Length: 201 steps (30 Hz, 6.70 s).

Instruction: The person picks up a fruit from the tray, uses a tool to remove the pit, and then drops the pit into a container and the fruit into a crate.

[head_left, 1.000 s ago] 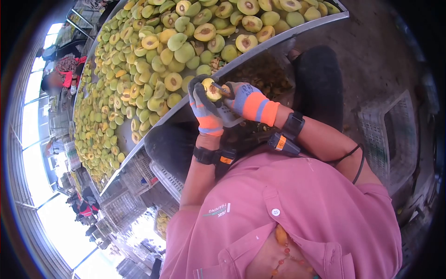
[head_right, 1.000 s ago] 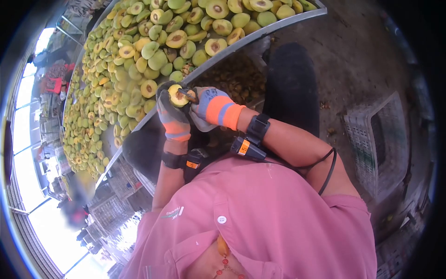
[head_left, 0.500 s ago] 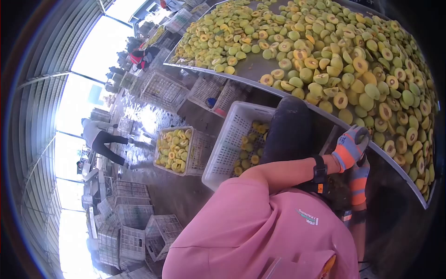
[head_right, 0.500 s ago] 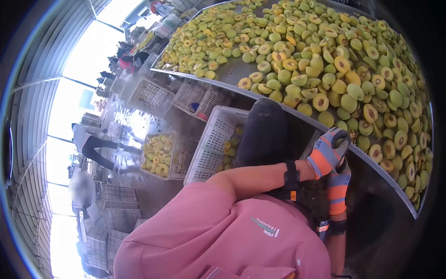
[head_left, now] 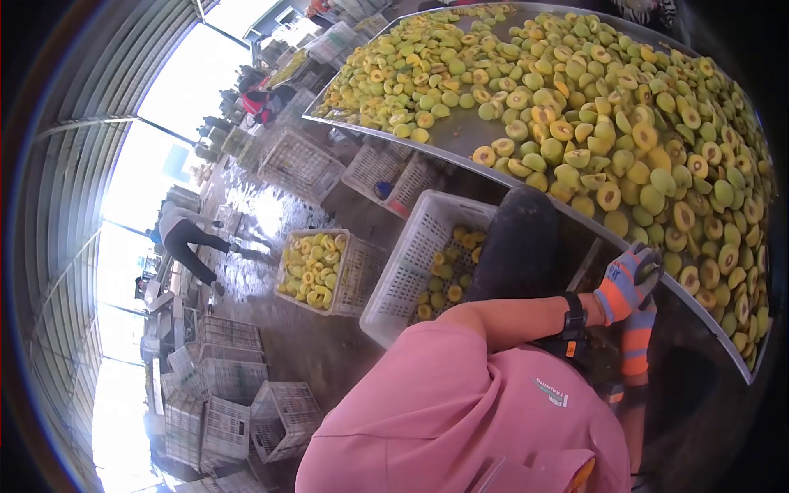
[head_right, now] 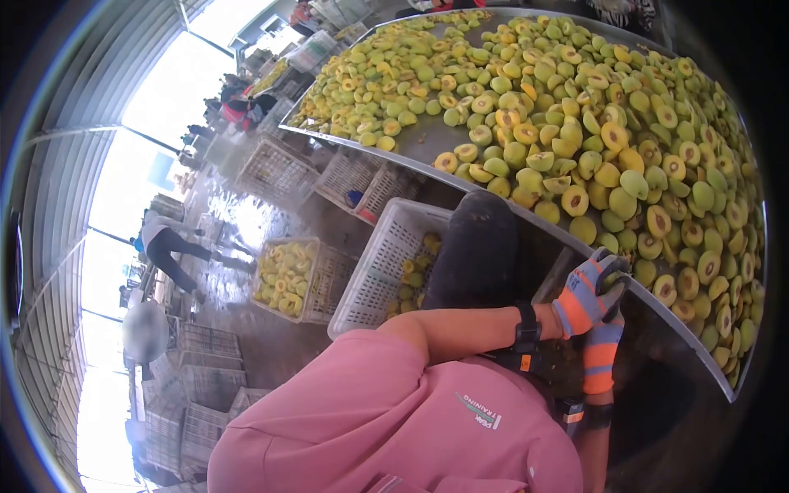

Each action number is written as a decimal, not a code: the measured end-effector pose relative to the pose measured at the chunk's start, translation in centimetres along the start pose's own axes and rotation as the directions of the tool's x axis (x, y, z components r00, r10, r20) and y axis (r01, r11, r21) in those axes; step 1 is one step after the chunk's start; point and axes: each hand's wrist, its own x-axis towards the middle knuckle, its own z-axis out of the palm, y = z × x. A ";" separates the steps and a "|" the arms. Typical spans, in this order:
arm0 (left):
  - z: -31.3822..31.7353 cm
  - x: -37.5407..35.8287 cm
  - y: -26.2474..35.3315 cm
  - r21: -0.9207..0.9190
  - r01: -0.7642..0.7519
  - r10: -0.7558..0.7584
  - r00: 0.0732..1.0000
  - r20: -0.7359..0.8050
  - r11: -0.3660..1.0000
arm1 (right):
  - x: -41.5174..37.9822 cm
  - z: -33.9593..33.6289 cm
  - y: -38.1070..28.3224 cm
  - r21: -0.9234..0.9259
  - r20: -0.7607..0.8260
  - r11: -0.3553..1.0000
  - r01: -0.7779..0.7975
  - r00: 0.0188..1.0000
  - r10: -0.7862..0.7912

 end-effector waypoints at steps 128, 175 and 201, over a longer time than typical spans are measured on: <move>-9.9 10.4 -1.7 0.660 -0.515 0.252 0.853 0.456 0.547 | -1.9 -2.0 -8.1 0.528 -0.035 0.801 -0.283 0.935 0.353; -0.7 1.1 -0.5 -0.264 0.153 -0.058 0.941 0.334 0.952 | -3.4 -0.9 -8.4 0.022 0.196 0.994 -0.105 0.976 0.098; -3.2 1.2 0.7 0.022 -0.111 0.085 0.859 0.504 0.994 | -4.2 -2.0 -8.5 -0.018 0.444 1.000 0.003 0.896 0.005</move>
